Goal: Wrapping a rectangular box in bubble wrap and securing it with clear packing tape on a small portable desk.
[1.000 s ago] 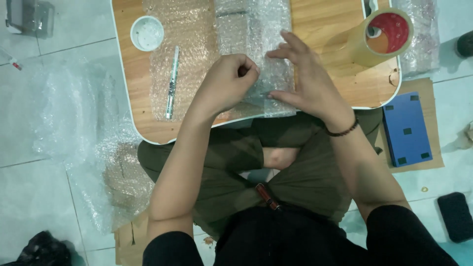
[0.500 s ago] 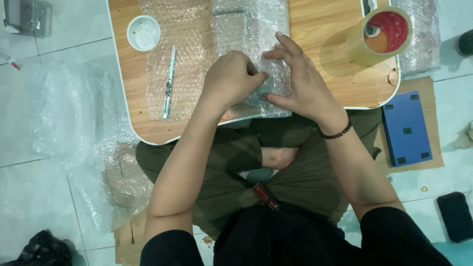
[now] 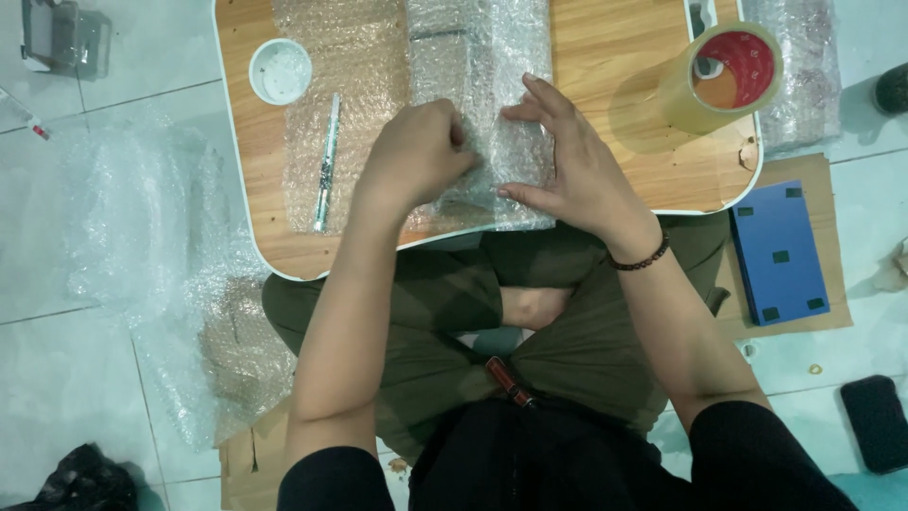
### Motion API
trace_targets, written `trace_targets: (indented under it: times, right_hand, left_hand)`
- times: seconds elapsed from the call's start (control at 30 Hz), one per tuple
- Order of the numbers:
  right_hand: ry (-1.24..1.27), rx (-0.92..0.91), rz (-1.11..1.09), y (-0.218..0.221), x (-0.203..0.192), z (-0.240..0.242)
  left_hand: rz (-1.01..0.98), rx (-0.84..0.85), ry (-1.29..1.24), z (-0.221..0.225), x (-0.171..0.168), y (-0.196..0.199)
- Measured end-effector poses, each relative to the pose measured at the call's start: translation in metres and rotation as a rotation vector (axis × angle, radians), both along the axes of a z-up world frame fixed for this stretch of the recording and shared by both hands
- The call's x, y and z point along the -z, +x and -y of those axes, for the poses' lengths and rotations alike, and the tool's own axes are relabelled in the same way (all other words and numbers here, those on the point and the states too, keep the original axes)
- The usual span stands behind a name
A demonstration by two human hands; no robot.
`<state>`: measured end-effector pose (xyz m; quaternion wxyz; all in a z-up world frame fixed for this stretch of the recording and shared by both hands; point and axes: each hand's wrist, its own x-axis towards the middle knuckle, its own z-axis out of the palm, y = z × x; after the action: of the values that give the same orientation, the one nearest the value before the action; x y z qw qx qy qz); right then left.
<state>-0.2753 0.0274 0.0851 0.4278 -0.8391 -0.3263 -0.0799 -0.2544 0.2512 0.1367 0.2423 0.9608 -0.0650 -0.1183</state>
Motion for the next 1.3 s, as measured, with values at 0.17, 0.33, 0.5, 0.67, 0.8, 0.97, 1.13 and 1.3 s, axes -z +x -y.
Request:
trace_targets:
  times: [0.17, 0.33, 0.5, 0.67, 0.8, 0.97, 1.13, 1.3]
  right_hand:
    - [0.379, -0.006, -0.193, -0.021, -0.022, -0.006]
    - [0.823, -0.239, -0.507, -0.026, -0.012, -0.011]
    - [0.839, -0.211, -0.483, -0.028, -0.008, -0.015]
    - [0.493, -0.069, -0.27, -0.024, -0.01, -0.006]
    - [0.161, 0.096, -0.039, -0.015, -0.031, -0.004]
    - [-0.091, 0.259, 0.242, 0.04, -0.041, 0.003]
    - [-0.218, 0.184, 0.205, 0.104, -0.013, 0.0]
    - [-0.283, 0.187, 0.119, 0.121, 0.006, -0.008]
  left_hand:
    - [0.201, 0.048, -0.514, 0.0, -0.025, -0.021]
    - [0.033, 0.044, -1.097, 0.023, 0.0, -0.031]
    - [0.008, -0.031, -1.235, 0.037, 0.003, -0.032]
    - [0.072, -0.132, -1.054, 0.034, -0.007, -0.031]
    - [0.173, -0.078, -0.93, 0.029, -0.015, -0.018]
    - [0.396, 0.011, -0.753, 0.006, -0.026, 0.027]
    - [0.203, -0.079, -0.719, -0.007, 0.005, 0.093]
    - [0.019, -0.139, -0.618, -0.004, 0.023, 0.114]
